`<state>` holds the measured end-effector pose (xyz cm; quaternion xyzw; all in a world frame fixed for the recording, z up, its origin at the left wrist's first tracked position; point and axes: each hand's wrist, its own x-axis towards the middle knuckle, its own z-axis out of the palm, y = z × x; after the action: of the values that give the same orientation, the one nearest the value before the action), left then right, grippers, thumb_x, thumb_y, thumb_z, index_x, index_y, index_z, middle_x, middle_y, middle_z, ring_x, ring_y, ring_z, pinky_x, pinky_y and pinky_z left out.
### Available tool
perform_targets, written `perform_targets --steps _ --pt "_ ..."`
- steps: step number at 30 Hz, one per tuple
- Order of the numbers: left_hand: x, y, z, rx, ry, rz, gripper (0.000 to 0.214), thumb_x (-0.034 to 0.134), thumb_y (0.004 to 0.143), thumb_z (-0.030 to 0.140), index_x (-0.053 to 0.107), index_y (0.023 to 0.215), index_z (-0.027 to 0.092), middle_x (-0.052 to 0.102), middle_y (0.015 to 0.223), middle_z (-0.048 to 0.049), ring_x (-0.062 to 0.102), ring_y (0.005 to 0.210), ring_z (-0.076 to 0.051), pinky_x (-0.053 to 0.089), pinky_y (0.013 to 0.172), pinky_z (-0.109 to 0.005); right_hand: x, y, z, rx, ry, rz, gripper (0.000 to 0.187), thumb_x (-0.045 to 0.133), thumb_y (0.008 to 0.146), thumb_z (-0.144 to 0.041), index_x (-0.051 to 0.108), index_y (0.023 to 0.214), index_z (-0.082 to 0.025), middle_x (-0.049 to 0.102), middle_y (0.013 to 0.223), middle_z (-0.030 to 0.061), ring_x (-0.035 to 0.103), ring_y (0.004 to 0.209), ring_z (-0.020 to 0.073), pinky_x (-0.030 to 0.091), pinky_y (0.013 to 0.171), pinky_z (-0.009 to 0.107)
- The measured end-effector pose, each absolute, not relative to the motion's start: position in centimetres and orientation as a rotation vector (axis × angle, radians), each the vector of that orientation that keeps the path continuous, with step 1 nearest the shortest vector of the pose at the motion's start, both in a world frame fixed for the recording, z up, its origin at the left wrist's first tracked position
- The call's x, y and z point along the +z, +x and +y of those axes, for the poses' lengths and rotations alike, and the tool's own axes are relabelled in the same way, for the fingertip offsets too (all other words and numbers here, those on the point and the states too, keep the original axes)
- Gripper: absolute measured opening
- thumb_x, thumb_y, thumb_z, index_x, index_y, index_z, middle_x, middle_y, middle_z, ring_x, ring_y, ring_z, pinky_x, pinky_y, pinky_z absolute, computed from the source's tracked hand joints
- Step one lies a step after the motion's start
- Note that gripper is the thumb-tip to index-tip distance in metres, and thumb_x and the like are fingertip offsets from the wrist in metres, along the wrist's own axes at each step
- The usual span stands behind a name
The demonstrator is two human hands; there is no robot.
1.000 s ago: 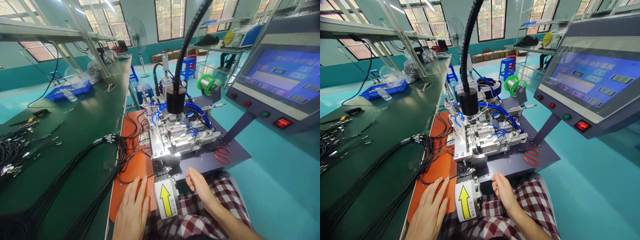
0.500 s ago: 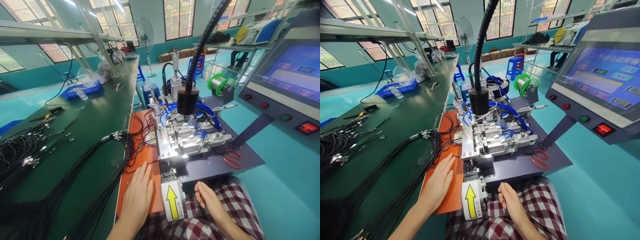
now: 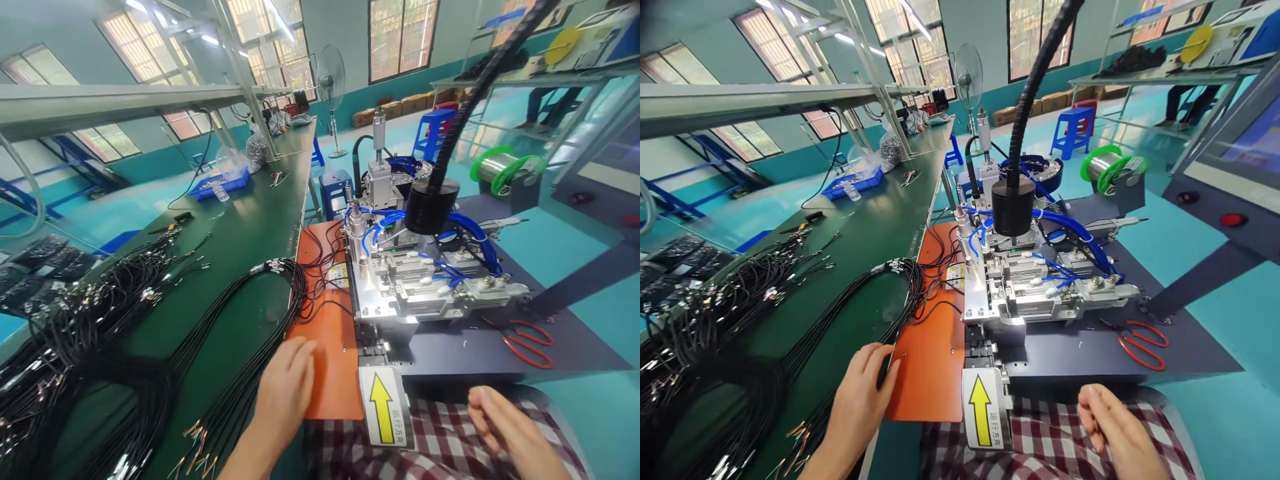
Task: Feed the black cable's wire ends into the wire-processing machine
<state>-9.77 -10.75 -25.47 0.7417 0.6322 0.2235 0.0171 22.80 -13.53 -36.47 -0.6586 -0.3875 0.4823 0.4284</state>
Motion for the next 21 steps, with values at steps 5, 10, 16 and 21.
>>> perform_targets --steps 5,10,16,21 --pt "-24.6 -13.0 -11.5 0.715 2.087 2.113 0.021 0.041 0.09 0.027 0.059 0.083 0.021 0.061 0.078 -0.006 0.062 0.075 -0.022 0.053 0.064 -0.032 -29.5 21.6 -11.4 1.266 -1.568 -0.977 0.047 0.053 0.074 -0.068 0.05 0.056 -0.025 0.045 0.052 -0.0017 0.036 0.045 0.0145 0.038 0.045 0.028" --pt "-24.6 -12.4 -11.0 0.667 1.919 1.871 0.02 0.044 0.091 0.026 0.061 0.1 0.02 0.062 0.064 0.0009 0.059 0.054 -0.014 0.049 0.05 -0.024 -25.3 18.0 -10.9 1.318 -1.281 -1.273 0.033 0.061 0.076 -0.054 0.058 0.059 -0.027 0.046 0.047 -0.0022 0.039 0.04 0.0151 0.038 0.041 0.028" --pt "-25.8 -8.3 -9.2 0.7 1.769 1.48 0.021 0.049 0.09 0.024 0.062 0.106 0.02 0.071 0.089 -0.0037 0.067 0.076 -0.015 0.053 0.066 -0.023 -26.7 14.0 -11.4 0.89 -0.837 -1.951 0.039 0.052 0.082 -0.014 0.06 0.116 -0.032 0.068 0.08 0.0033 0.056 0.055 0.0178 0.044 0.053 0.029" --pt "-26.0 -5.4 -9.6 0.771 1.763 1.464 0.013 0.055 0.087 0.027 0.065 0.092 0.02 0.07 0.086 -0.0035 0.065 0.076 -0.017 0.051 0.065 -0.024 -29.2 15.4 -12.1 1.026 -0.937 -1.877 0.018 0.054 0.087 -0.022 0.065 0.098 -0.028 0.067 0.082 0.005 0.059 0.068 0.0205 0.047 0.064 0.032"
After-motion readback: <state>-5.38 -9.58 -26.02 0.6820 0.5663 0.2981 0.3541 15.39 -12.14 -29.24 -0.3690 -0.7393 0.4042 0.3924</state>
